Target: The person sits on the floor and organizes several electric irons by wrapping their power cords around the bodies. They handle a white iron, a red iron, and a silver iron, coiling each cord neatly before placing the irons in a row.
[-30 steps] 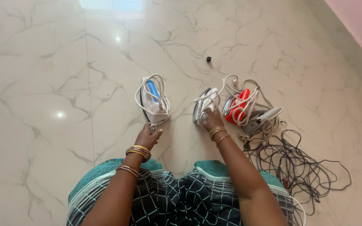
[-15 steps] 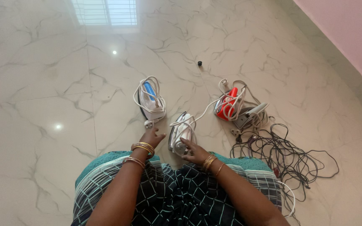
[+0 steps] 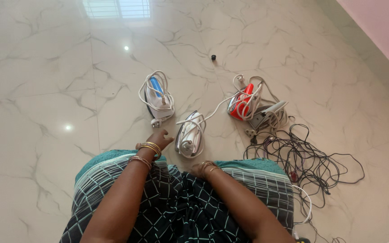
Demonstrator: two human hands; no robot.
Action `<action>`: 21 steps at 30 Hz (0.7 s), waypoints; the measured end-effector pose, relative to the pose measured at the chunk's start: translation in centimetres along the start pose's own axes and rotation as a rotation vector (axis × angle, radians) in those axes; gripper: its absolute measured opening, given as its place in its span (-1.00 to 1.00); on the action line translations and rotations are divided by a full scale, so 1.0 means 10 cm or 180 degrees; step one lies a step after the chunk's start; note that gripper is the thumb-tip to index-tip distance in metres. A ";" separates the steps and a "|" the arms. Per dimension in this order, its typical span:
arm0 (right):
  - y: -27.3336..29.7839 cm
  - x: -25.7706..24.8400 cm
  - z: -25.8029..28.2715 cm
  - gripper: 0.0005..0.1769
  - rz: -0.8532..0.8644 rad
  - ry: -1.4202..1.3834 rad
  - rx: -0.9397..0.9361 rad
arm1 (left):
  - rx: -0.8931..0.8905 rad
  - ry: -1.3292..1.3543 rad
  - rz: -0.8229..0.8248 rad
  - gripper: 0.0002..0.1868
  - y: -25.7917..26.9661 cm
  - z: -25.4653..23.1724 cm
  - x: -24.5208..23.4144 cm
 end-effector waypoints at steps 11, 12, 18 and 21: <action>-0.46 0.13 -0.03 -0.34 -0.0551 0.0763 0.0039 | -0.0059 -0.0411 -0.0031 -0.33 -0.14 -0.03 0.21; -0.47 0.16 -0.10 -0.33 -0.0497 0.0842 0.0166 | -0.0048 -0.0401 -0.0049 -0.33 -0.16 -0.05 0.23; -0.43 0.24 -0.34 -0.34 -0.0328 0.0785 -0.0415 | 0.0120 -0.0248 -0.0284 -0.31 -0.29 -0.12 0.26; -0.39 0.08 -0.32 -0.37 -0.0286 0.0561 -0.0181 | 0.0209 -0.0083 -0.0419 -0.23 -0.39 -0.21 0.33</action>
Point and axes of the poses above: each hand's wrist, its own y-axis away from the middle knuckle, its own x-axis out of the palm, z = x × y, the point moved 1 cm from there along -y, towards the middle knuckle, and after that the axes turned 7 degrees about -x, right-handed, at the moved point
